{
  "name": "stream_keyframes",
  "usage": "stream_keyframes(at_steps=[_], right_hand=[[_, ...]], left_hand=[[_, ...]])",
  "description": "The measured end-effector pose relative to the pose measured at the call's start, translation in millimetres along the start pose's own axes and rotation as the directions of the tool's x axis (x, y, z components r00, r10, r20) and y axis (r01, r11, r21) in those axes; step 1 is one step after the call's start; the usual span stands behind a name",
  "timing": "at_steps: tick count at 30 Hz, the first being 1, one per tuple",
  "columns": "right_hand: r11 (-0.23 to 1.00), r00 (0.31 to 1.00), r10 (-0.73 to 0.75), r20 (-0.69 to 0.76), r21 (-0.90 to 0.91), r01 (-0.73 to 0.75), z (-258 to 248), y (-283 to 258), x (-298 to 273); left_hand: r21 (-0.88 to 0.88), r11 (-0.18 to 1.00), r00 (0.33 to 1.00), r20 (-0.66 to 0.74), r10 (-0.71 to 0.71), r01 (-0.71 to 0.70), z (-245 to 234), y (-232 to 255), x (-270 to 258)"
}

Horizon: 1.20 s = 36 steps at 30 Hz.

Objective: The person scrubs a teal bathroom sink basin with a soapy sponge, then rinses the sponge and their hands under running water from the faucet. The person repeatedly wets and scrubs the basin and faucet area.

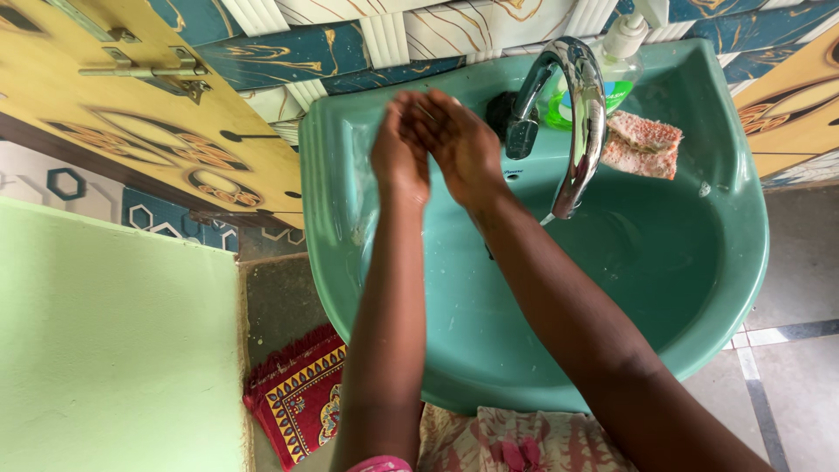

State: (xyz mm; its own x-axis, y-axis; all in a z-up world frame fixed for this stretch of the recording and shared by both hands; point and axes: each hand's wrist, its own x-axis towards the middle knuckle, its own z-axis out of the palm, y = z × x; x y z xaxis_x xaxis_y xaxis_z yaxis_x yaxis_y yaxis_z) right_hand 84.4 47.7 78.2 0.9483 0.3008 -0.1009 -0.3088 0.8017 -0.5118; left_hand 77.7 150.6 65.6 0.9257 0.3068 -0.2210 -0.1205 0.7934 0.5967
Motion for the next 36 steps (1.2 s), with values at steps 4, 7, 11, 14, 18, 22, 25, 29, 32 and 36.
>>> stream_keyframes(at_steps=[4, 7, 11, 14, 18, 22, 25, 29, 32, 36], right_hand=[[1.000, 0.998, -0.008, -0.062, 0.021, 0.010, -42.3, -1.3, -34.5], [0.999, 0.983, 0.044, -0.178, 0.036, -0.038, -79.9, -13.0, -67.0], [1.000, 0.951, -0.020, -0.308, 0.004, 0.023, -122.8, -24.8, -122.7], [0.989, 0.976, -0.059, -0.210, 0.118, 0.085, -136.9, -32.4, -138.4], [0.980, 0.930, -0.162, -0.331, 0.058, 0.192, -131.4, -34.4, -140.0], [0.960, 0.903, -0.236, -0.358, 0.058, 0.274, -122.6, -39.0, -143.4], [0.934, 0.868, -0.325, -0.376, 0.017, 0.357, -119.8, -40.6, -146.9], [0.965, 0.895, -0.252, -0.369, -0.023, 0.262, -115.6, -44.1, -149.2], [0.976, 0.887, -0.219, -0.407, -0.069, 0.209, -112.7, -47.0, -149.4], [0.976, 0.875, -0.215, -0.433, -0.057, 0.212, -110.1, -52.5, -148.5]], left_hand=[[0.022, 0.990, 0.989, -0.054, -0.140, 0.141, -5.6, -49.6, -27.4], [0.066, 0.990, 0.990, 0.064, -0.129, 0.125, -14.9, -88.4, -52.0], [0.111, 0.954, 0.958, 0.038, -0.286, 0.280, -23.1, -136.4, -93.9], [0.154, 0.939, 0.951, -0.042, -0.305, 0.308, -17.7, -162.2, -116.1], [-0.015, 0.959, 0.959, -0.019, -0.284, 0.284, -4.1, -166.5, -128.0], [0.084, 0.978, 0.976, -0.115, -0.183, 0.193, 5.4, -157.3, -131.9], [0.203, 0.973, 0.987, -0.136, -0.087, 0.114, 3.0, -158.2, -137.1], [-0.009, 0.980, 0.974, -0.106, -0.200, 0.200, -3.2, -169.4, -134.0], [-0.102, 0.961, 0.961, -0.072, -0.266, 0.258, -7.8, -179.3, -130.6], [-0.106, 0.941, 0.942, -0.063, -0.329, 0.322, -6.9, -184.5, -130.6]])
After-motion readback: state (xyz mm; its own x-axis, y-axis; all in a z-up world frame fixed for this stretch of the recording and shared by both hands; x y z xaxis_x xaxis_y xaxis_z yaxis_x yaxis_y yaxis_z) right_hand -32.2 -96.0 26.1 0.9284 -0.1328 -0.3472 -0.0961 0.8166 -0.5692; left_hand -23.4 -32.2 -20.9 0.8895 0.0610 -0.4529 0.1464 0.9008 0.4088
